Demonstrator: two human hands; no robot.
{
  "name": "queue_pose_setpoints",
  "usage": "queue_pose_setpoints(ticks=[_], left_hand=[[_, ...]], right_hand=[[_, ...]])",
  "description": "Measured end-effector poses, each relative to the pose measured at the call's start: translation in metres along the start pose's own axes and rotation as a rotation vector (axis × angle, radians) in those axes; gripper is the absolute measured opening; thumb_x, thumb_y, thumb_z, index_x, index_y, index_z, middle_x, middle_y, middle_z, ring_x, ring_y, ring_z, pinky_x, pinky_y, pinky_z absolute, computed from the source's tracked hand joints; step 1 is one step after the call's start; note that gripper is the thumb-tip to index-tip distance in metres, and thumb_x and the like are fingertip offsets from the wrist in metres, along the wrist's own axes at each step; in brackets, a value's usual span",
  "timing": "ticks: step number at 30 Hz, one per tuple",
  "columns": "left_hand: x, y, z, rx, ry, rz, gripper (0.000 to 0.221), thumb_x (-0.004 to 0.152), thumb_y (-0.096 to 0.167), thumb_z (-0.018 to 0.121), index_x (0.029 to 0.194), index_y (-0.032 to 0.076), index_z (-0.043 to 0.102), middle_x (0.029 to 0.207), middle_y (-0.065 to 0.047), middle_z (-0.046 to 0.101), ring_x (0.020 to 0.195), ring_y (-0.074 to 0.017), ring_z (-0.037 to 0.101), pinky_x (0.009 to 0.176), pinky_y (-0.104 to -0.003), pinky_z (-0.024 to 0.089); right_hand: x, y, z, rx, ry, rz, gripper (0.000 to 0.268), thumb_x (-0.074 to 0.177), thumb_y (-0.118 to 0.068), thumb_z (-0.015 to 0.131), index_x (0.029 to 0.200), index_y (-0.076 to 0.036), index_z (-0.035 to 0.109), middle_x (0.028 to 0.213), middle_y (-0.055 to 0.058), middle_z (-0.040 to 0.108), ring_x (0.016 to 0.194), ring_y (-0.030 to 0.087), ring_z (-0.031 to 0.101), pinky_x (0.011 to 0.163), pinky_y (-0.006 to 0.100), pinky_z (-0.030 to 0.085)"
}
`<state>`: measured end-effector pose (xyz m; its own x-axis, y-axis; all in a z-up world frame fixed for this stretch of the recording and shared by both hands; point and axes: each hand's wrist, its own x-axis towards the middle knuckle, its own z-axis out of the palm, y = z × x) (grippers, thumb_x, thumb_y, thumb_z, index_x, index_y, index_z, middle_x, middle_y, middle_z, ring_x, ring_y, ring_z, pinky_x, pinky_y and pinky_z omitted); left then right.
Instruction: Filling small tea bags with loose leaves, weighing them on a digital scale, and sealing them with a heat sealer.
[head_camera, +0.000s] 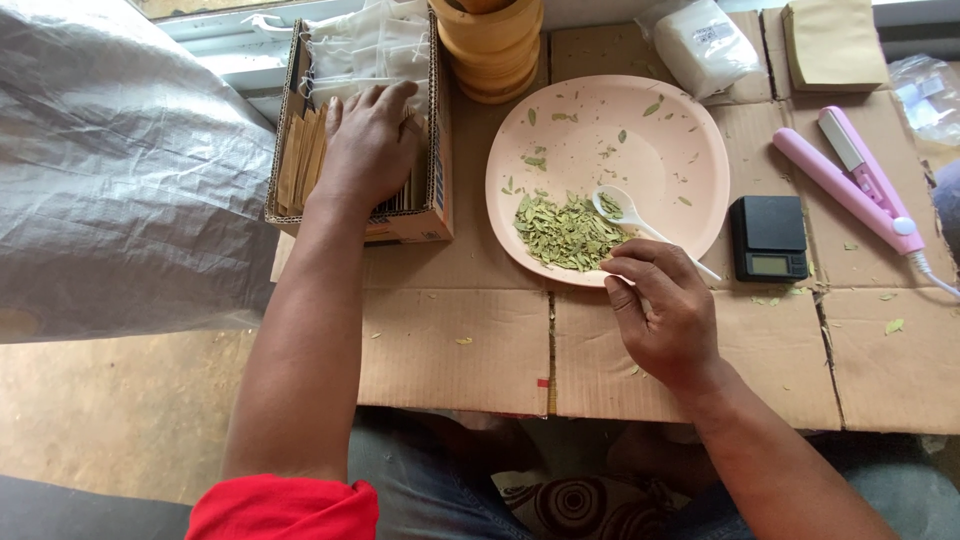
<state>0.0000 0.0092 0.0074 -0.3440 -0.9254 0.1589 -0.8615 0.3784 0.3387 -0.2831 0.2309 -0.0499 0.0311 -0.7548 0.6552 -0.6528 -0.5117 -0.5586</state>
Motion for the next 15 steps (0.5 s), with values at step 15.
queue_pose_setpoints(ticks=[15], left_hand=[[-0.091, 0.012, 0.007, -0.248, 0.640, 0.268, 0.026, 0.097, 0.007, 0.068, 0.122, 0.002, 0.065, 0.121, -0.020, 0.060, 0.123, -0.0469, 0.056, 0.108, -0.060, 0.039]], right_hand=[[0.002, 0.004, 0.006, 0.067, 0.130, -0.060, 0.010, 0.090, 0.005, 0.072, 0.099, 0.000, 0.075, 0.099, 0.018, 0.069, 0.097, 0.039, 0.070, 0.087, 0.045, 0.056]])
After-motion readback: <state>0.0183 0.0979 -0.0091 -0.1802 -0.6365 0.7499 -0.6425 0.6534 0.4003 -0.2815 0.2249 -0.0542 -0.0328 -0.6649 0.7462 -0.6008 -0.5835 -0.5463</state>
